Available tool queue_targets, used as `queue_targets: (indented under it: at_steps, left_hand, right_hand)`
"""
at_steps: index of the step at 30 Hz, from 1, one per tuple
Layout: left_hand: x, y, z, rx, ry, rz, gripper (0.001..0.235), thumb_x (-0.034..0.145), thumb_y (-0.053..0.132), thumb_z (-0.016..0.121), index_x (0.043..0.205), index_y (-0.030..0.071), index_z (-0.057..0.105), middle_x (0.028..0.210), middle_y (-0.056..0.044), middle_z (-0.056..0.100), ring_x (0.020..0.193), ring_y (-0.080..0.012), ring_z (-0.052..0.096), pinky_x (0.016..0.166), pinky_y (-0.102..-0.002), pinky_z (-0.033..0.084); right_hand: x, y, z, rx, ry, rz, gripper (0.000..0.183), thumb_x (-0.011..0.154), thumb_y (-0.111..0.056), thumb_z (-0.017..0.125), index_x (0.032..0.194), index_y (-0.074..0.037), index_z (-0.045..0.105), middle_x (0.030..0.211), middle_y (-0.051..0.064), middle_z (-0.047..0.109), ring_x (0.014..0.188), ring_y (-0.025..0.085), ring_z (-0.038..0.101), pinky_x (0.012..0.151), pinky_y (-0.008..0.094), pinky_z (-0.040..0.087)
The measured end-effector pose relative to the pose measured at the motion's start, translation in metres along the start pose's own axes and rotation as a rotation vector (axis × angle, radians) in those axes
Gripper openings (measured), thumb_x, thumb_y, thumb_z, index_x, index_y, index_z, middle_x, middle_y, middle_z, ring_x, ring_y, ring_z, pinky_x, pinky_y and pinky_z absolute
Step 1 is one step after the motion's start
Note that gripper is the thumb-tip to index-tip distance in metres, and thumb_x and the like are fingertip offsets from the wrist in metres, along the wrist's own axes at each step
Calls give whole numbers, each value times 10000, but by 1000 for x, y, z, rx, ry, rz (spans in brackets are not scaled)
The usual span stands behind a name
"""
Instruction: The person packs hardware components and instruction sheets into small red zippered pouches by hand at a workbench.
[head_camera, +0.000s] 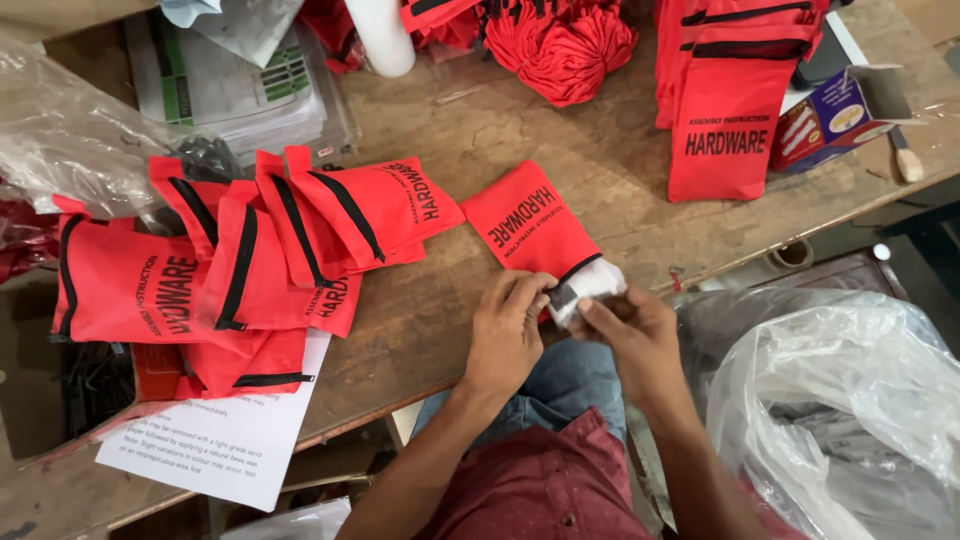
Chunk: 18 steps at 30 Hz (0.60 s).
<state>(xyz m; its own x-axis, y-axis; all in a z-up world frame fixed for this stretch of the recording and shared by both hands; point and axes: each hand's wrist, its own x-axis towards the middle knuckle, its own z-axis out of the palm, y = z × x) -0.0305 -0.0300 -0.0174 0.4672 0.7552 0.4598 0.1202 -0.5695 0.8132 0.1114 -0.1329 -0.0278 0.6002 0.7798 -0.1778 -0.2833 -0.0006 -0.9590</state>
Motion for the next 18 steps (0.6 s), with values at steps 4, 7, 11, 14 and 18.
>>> queue_targets:
  at_steps: [4,7,11,14,18]
  left_hand:
    - [1,-3,0,-153,-67,38,333,874,-136,610,1123,78,670,1039,-108,653,956,-290,672,807,-375,567]
    - [1,-5,1,-199,-118,3,385,891,-166,586,1172,85,662,1029,-110,637,923,-271,658,805,-351,571]
    - [0,-7,2,-195,-138,-20,522,890,-167,575,1343,86,630,988,-120,595,897,-281,623,818,-358,558]
    - [-1,-10,2,-179,-81,22,509,936,-136,594,1386,101,607,1035,-124,575,903,-267,621,829,-350,561]
    - [-1,-10,0,-145,-97,76,492,948,-106,611,1398,93,610,1043,-124,578,969,-295,610,872,-376,532]
  right_hand:
    - [29,23,6,10,33,-119,46,958,-24,659,983,14,657,846,97,741,723,157,732,673,304,603]
    - [26,22,12,-341,135,-98,70,963,1,652,989,23,713,739,156,675,589,169,600,530,341,472]
    - [14,0,21,-638,78,-389,92,953,-29,666,1031,-28,714,791,131,715,686,191,657,611,343,533]
    - [2,-17,22,-976,-50,-653,160,883,-73,748,1034,-66,697,917,158,620,761,342,652,631,411,517]
    - [-4,-36,30,-1304,96,-484,271,858,-137,722,1129,-116,715,1063,192,540,705,389,668,568,471,519]
